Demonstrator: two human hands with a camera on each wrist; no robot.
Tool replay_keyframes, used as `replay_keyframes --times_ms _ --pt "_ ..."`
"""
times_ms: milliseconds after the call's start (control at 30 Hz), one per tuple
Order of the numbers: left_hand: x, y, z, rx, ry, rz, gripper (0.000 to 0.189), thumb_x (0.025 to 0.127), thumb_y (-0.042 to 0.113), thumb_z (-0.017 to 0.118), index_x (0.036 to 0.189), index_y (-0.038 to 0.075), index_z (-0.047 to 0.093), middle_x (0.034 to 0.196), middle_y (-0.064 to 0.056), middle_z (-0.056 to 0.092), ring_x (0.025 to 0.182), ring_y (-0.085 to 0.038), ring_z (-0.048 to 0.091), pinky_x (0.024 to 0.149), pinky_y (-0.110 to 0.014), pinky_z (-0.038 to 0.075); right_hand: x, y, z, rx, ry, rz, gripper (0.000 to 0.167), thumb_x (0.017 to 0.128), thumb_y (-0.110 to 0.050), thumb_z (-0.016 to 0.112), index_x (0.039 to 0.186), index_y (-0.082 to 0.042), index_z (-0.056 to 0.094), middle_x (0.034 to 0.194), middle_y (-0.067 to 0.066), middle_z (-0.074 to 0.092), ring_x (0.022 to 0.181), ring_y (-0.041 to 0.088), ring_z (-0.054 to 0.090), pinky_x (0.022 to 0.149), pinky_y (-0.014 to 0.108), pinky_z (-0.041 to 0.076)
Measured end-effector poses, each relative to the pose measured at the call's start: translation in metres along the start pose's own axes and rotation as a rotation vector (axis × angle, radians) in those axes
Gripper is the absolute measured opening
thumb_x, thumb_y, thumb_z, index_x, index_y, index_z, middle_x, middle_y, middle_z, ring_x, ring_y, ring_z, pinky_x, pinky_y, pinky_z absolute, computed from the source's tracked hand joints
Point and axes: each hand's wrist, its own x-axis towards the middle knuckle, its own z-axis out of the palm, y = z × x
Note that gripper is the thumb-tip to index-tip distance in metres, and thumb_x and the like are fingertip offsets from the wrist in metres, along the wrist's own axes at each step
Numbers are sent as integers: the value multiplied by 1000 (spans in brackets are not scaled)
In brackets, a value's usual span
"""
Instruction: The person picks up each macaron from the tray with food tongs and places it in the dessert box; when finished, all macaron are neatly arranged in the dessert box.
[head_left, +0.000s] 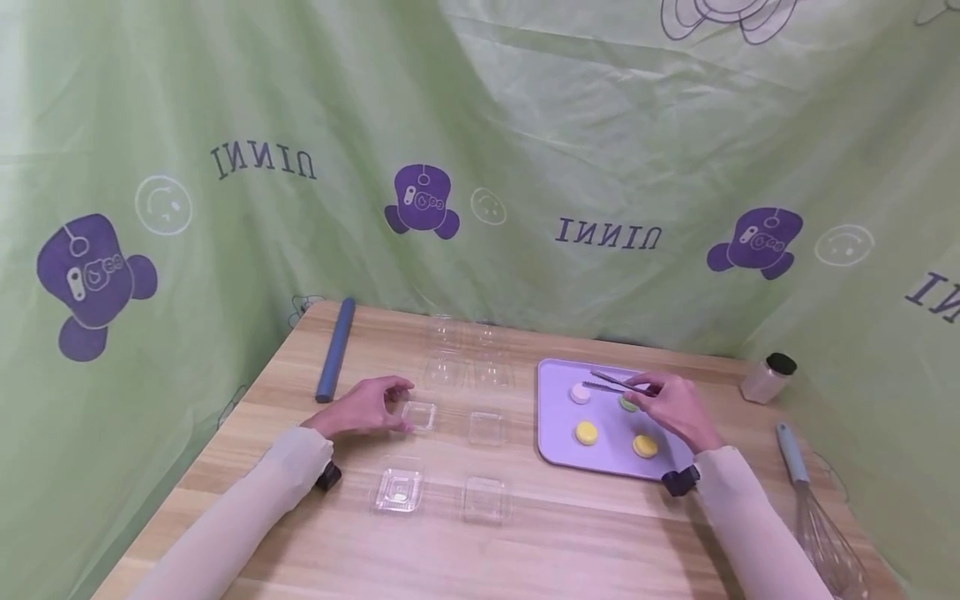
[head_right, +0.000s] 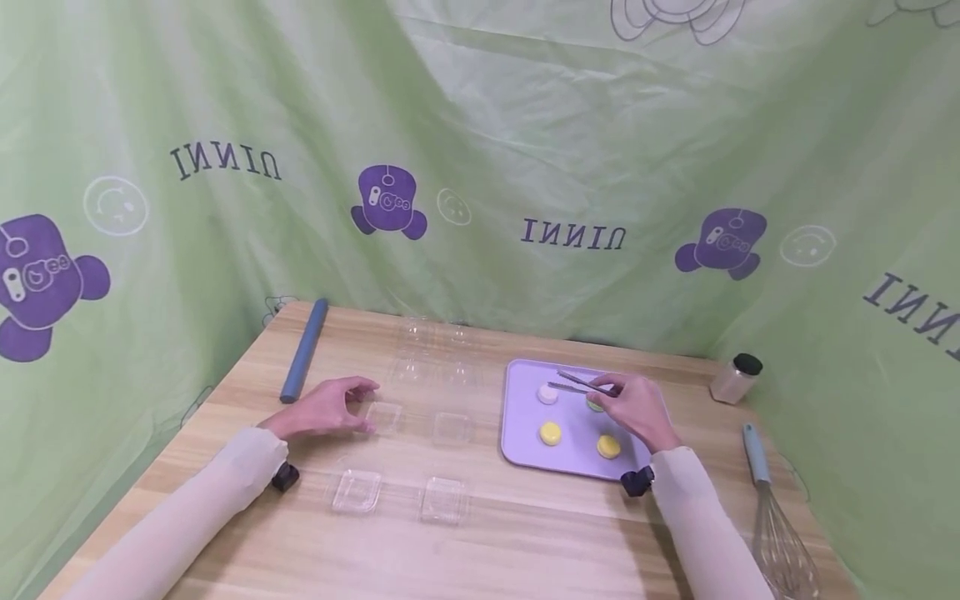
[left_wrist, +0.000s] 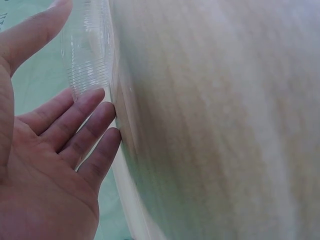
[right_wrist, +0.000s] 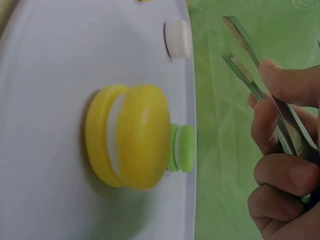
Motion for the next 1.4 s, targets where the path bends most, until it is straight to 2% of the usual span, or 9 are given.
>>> replay_keyframes --times_ms 200,300,500,633,833,1167,1400 --pt "0 0 0 1 10 -2 81 71 41 90 137 6 57 123 -7 68 113 -25 62 104 -48 53 2 0 9 -41 49 -80 24 83 -33 81 102 -19 80 87 4 76 70 14 54 66 25 38" --pt "0 0 0 2 7 -10 82 71 41 90 137 6 57 123 -7 68 112 -24 61 103 -47 53 3 1 12 -61 53 -89 24 83 -34 81 101 -19 80 85 2 77 70 13 56 66 25 40" --pt "1 1 1 -10 3 -17 81 71 40 90 137 6 58 122 -6 68 111 -23 61 102 -46 53 5 2 22 -24 -36 -49 27 86 -32 79 106 -15 79 83 3 75 71 12 59 65 25 46" --pt "1 -1 1 5 7 -6 81 71 40 90 136 5 58 121 -6 68 111 -23 61 103 -47 54 7 1 28 -15 -64 -50 29 86 -30 78 108 -11 78 81 3 73 71 14 57 65 27 46" --pt "1 -1 1 -1 3 -4 80 71 39 90 136 5 58 120 -6 68 110 -22 61 102 -46 54 8 -1 30 -11 -74 -25 30 87 -29 77 109 -8 78 77 3 70 67 15 54 60 25 41" --pt "1 0 0 -3 6 -10 80 71 40 90 136 6 58 122 -6 68 112 -24 61 104 -48 53 8 -11 30 -19 -43 33 29 86 -27 77 106 -6 80 67 0 70 56 15 45 56 27 32" --pt "1 1 1 -8 -1 -16 79 72 38 90 137 6 58 122 -6 68 111 -23 61 103 -47 54 5 -14 31 -8 -55 60 28 87 -26 76 107 -7 80 81 6 76 57 16 46 55 27 34"
